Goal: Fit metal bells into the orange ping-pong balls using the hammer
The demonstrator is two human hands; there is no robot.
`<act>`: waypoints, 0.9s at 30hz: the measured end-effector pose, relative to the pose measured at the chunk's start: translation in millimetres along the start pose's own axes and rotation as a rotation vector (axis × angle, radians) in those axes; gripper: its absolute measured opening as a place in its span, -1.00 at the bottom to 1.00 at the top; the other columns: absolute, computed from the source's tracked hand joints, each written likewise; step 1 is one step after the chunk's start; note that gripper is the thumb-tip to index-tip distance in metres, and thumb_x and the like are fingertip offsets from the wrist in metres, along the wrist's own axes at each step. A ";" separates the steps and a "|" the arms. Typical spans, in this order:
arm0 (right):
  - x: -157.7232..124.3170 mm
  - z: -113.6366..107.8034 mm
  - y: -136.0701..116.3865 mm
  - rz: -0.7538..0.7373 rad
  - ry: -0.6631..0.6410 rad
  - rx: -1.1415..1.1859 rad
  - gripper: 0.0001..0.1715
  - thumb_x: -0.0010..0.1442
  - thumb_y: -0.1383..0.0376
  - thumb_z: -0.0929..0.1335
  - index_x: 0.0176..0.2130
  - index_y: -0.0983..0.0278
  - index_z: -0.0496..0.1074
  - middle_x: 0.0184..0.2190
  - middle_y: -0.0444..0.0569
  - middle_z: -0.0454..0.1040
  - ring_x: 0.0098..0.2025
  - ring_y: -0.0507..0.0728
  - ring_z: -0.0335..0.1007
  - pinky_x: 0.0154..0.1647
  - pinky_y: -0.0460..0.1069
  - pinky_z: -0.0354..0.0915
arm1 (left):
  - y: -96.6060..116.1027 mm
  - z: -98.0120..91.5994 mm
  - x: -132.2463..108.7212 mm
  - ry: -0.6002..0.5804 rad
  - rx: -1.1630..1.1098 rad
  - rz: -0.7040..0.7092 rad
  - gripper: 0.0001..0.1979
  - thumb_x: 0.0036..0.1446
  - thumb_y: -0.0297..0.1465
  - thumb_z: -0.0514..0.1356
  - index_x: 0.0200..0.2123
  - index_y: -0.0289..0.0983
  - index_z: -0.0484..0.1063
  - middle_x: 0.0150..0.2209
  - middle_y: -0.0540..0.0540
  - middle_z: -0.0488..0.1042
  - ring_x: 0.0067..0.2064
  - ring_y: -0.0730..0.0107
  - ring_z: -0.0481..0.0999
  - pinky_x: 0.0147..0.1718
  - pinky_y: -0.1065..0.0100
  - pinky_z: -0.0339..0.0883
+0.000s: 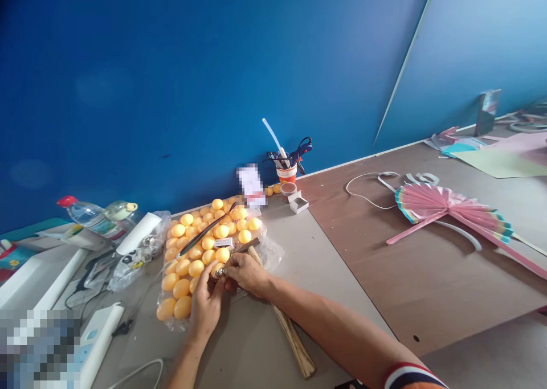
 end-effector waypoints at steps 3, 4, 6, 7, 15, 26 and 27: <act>-0.8 0.8 -0.8 0.010 0.007 0.006 -0.83 0.02 0.34 0.37 -0.54 0.21 0.30 -0.70 -0.17 0.40 -0.65 0.02 0.28 -0.59 -0.07 0.22 | 1.3 0.1 0.0 0.010 -0.005 0.001 -0.52 0.16 -0.13 0.17 0.08 -0.26 0.34 0.00 -0.25 0.50 -0.01 0.12 0.51 0.02 0.08 0.38; -1.0 0.9 -1.0 0.009 0.012 0.003 -0.83 0.02 0.34 0.37 -0.54 0.21 0.30 -0.70 -0.17 0.39 -0.66 0.02 0.28 -0.60 -0.07 0.22 | 1.4 0.3 0.0 0.008 -0.010 -0.009 -0.52 0.16 -0.13 0.17 0.08 -0.26 0.34 0.00 -0.25 0.50 -0.01 0.13 0.51 0.02 0.09 0.38; -1.0 0.7 -0.8 0.006 0.027 -0.005 -0.84 0.01 0.35 0.36 -0.54 0.21 0.29 -0.71 -0.18 0.38 -0.67 0.01 0.26 -0.61 -0.08 0.21 | 1.6 0.8 -0.1 0.000 -0.014 -0.032 -0.51 0.16 -0.12 0.17 0.08 -0.26 0.33 -0.03 -0.24 0.51 -0.06 0.17 0.53 -0.01 0.12 0.40; -0.6 0.5 -0.3 0.003 0.032 -0.003 -0.84 0.01 0.35 0.36 -0.54 0.21 0.29 -0.72 -0.18 0.38 -0.67 0.01 0.26 -0.61 -0.08 0.20 | 2.0 0.8 0.1 0.000 -0.015 -0.039 -0.51 0.16 -0.12 0.17 0.07 -0.27 0.33 -0.04 -0.23 0.51 -0.08 0.18 0.54 -0.03 0.13 0.41; 4.2 -2.1 1.8 0.030 -0.014 0.164 -0.75 -0.09 0.26 0.43 -0.45 0.22 0.25 -0.70 -0.21 0.38 -0.65 0.02 0.30 -0.59 -0.08 0.20 | 8.6 -2.2 8.2 0.049 -0.110 -0.032 -0.45 0.08 -0.07 0.24 0.06 -0.26 0.37 0.00 -0.24 0.51 0.02 0.08 0.51 0.01 0.11 0.40; -2.3 -19.6 -35.2 -0.272 0.064 0.082 -0.76 0.00 0.20 0.39 -0.35 0.24 0.28 -0.60 -0.26 0.27 -0.62 -0.04 0.15 -0.53 -0.08 0.10 | 11.8 -5.0 13.5 0.064 -0.287 -0.162 -0.53 0.03 -0.03 0.24 -0.11 -0.25 0.41 -0.21 -0.11 0.52 -0.22 0.23 0.55 -0.24 0.23 0.48; -1.6 -24.4 -37.2 -0.324 0.116 0.010 -0.79 0.02 0.20 0.37 -0.36 0.24 0.28 -0.58 -0.25 0.27 -0.60 -0.03 0.13 -0.53 -0.08 0.09 | 12.0 -6.1 13.7 0.077 -0.258 -0.155 -0.54 0.03 -0.03 0.24 -0.14 -0.25 0.41 -0.23 -0.10 0.52 -0.22 0.24 0.54 -0.24 0.24 0.47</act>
Point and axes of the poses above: each hand's wrist, its own x-axis towards the middle knuckle, its own z-axis out of the palm, y = z × x, the point moved 4 cm from there along x, towards the middle knuckle
